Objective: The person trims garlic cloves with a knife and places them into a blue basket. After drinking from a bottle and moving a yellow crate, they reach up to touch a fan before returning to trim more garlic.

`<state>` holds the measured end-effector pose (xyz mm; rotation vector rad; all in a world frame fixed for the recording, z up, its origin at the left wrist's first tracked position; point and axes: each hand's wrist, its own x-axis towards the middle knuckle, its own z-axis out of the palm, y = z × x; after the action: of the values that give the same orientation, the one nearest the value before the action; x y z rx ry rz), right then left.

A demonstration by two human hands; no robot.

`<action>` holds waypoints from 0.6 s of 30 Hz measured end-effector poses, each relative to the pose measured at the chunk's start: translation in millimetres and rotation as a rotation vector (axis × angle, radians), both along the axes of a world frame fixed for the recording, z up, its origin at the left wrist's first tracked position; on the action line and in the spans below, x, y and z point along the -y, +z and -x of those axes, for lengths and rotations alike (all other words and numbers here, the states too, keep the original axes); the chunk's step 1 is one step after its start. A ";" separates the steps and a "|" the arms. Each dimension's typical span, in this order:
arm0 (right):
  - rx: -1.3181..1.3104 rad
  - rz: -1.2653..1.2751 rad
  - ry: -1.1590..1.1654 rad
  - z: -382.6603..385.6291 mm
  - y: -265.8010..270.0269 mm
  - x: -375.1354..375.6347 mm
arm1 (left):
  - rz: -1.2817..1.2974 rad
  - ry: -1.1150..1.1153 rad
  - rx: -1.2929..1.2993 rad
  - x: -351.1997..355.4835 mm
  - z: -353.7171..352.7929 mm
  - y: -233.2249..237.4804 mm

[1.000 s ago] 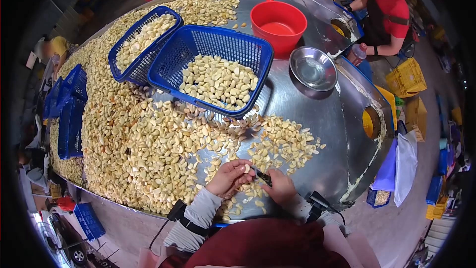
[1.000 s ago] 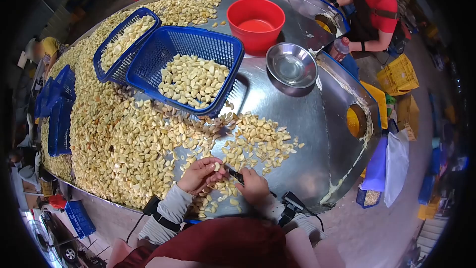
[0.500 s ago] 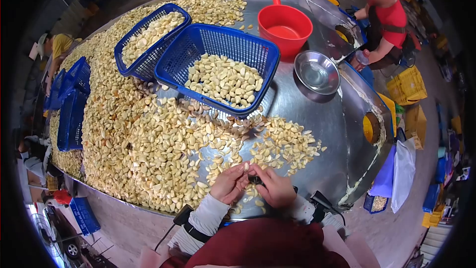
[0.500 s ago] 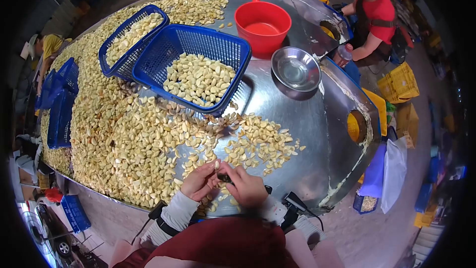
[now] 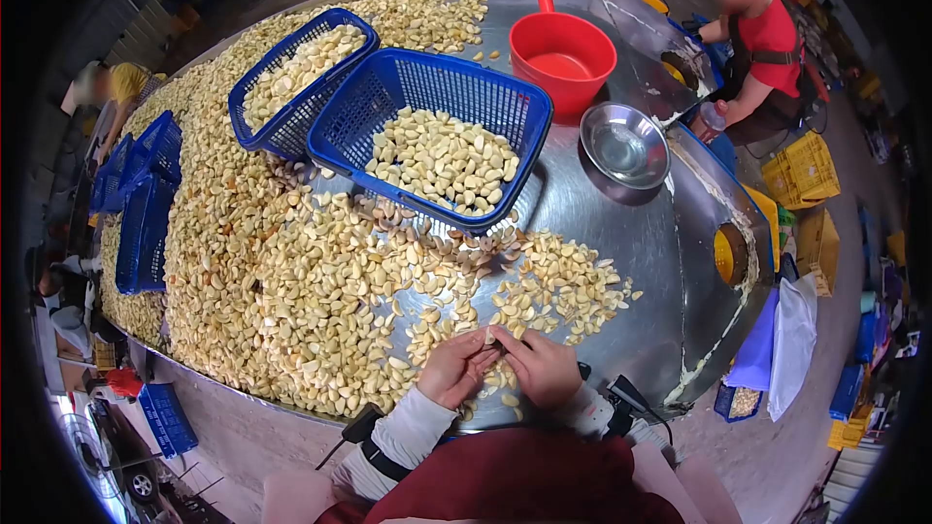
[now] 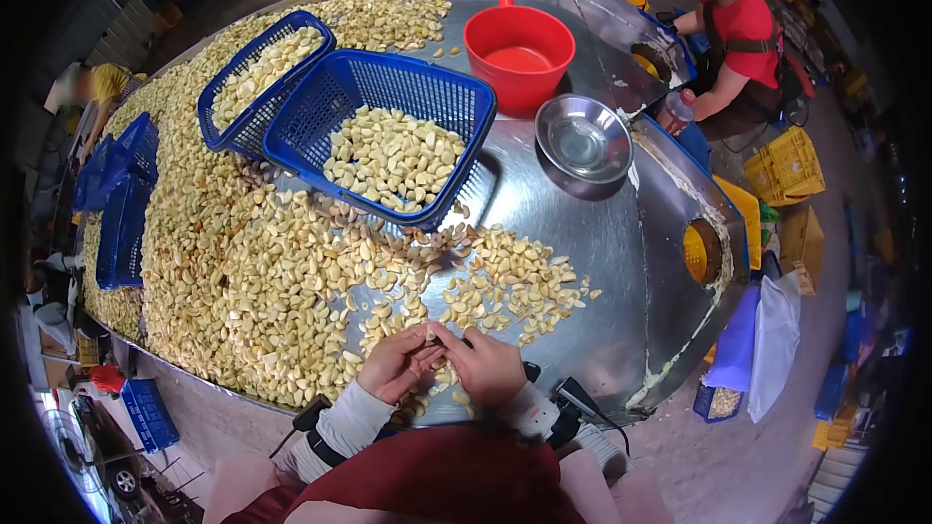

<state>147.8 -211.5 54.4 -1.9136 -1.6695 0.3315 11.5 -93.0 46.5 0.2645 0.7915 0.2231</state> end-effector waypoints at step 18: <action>-1.134 0.235 -0.595 -56.4 -31.3 66.6 | -2.044 -1.123 -0.176 -8.3 -7.2 -12.9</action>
<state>204.2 -278.1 23.1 -1.7033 -0.3223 1.1189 18.7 -84.7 33.6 2.5774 0.1861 -0.1595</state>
